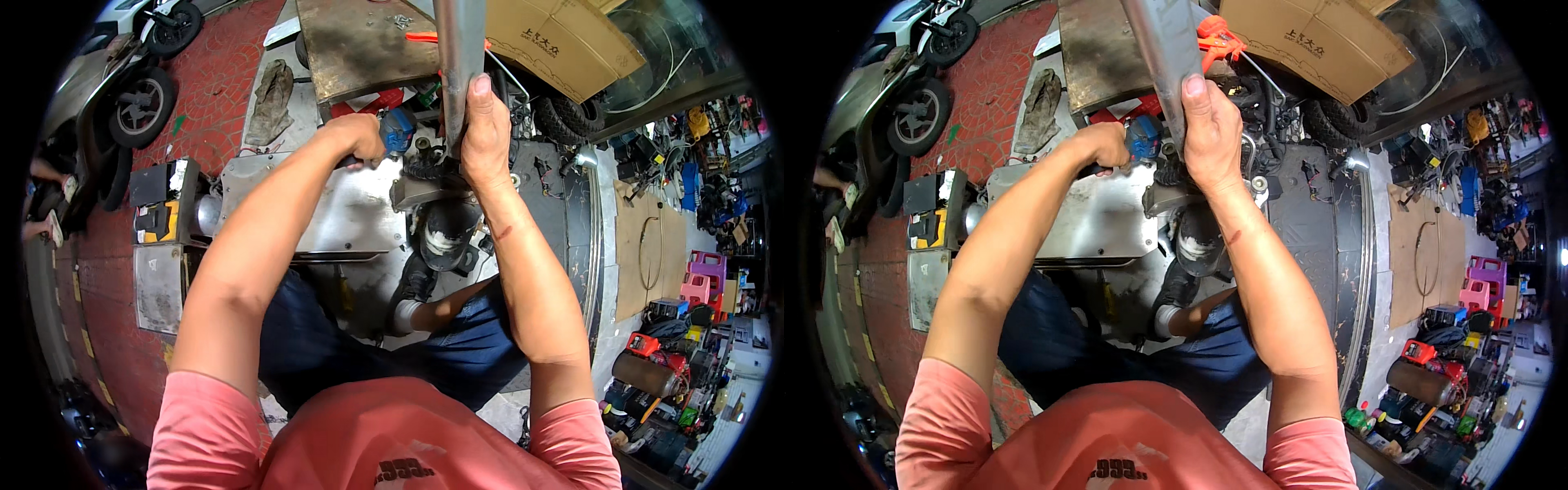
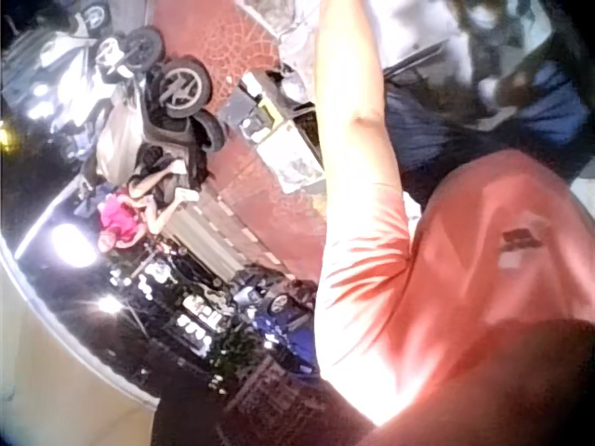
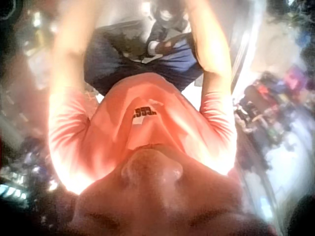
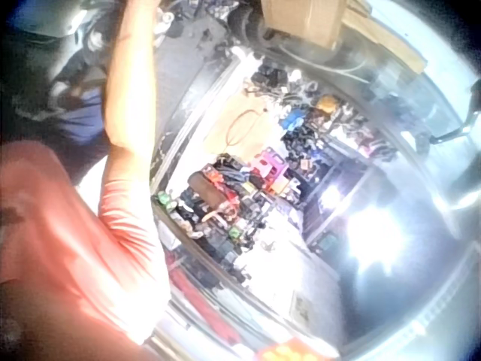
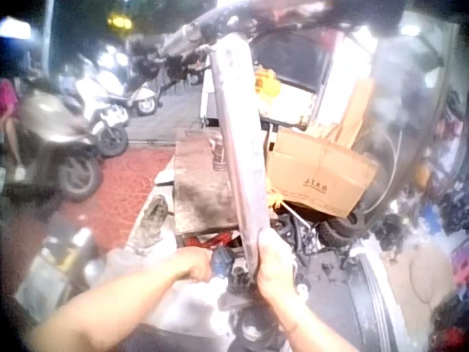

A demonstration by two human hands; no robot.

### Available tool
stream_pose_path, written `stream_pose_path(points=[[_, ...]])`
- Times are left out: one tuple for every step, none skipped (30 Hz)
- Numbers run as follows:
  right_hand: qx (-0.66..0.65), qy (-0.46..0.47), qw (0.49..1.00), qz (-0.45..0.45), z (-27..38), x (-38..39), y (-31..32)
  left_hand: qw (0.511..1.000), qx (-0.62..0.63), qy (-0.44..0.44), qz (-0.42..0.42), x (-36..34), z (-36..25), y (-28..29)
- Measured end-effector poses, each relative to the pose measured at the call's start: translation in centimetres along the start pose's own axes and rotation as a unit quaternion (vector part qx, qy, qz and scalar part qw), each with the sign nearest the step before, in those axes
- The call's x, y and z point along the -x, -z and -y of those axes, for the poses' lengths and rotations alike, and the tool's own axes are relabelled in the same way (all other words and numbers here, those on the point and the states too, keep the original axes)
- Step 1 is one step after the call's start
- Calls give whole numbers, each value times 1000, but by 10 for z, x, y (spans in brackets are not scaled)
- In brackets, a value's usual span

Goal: The person sits on the floor and cleans a metal scooter cover with a cloth. They then place the cover onto the scooter frame and secure it using a cordless drill to tighten multiple screws.

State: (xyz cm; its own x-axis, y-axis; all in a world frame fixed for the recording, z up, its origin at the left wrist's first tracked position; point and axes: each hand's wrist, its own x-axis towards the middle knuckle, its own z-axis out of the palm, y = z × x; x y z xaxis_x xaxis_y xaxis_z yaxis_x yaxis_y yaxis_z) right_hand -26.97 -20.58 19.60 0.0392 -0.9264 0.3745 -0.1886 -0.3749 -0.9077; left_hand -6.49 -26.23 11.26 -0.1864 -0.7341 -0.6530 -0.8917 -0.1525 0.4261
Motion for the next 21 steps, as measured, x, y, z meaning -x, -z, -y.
stream_pose_path(points=[[-4,-5,1000,5,-2,-1,0,998,45,1,33,-4,-1,2],[3,-3,1000,7,-4,-2,1,994,89,3,66,-8,-1,3],[9,-1,1000,9,-6,-2,1,994,88,3,67,-10,-1,4],[17,-2,1000,8,-7,-1,3,994,85,2,72,-10,-5,4],[16,-3,1000,10,-9,-2,5,994,81,2,77,-8,-8,4],[16,-4,1000,11,-11,-3,7,999,29,-25,23,-6,-10,1],[18,-8,1000,9,-15,-3,12,998,-26,-55,-29,6,-16,-4],[19,-8,1000,12,-13,-3,10,990,-80,-78,-85,15,-17,-10],[20,-9,1000,14,-10,-2,9,977,-92,-106,-159,15,-9,-20],[22,-10,1000,15,-8,0,9,990,-29,-92,-107,17,-8,-16],[4,-10,1000,11,-10,2,10,995,34,-78,-54,19,-7,-11],[1,-14,1000,15,-11,3,11,993,97,-63,0,19,-6,-7],[-11,-19,999,26,-5,4,3,976,209,-34,56,9,14,-7],[-13,-21,999,31,-2,3,3,968,239,-23,68,6,14,-5],[-5,-17,999,28,0,4,3,977,204,-22,55,3,13,-7],[3,-13,999,29,1,4,4,985,169,-20,41,0,13,-8],[13,-9,1000,25,2,4,7,996,16,-56,-69,14,1,-13],[23,-6,999,23,2,4,10,970,-137,-91,-177,28,-13,-19],[18,-9,999,25,2,3,10,968,-164,-69,-176,33,-17,-17],[14,-11,999,29,0,2,11,979,-115,-65,-153,38,-16,-11],[9,-14,999,33,-2,1,11,988,-64,-60,-130,43,-15,-1]])
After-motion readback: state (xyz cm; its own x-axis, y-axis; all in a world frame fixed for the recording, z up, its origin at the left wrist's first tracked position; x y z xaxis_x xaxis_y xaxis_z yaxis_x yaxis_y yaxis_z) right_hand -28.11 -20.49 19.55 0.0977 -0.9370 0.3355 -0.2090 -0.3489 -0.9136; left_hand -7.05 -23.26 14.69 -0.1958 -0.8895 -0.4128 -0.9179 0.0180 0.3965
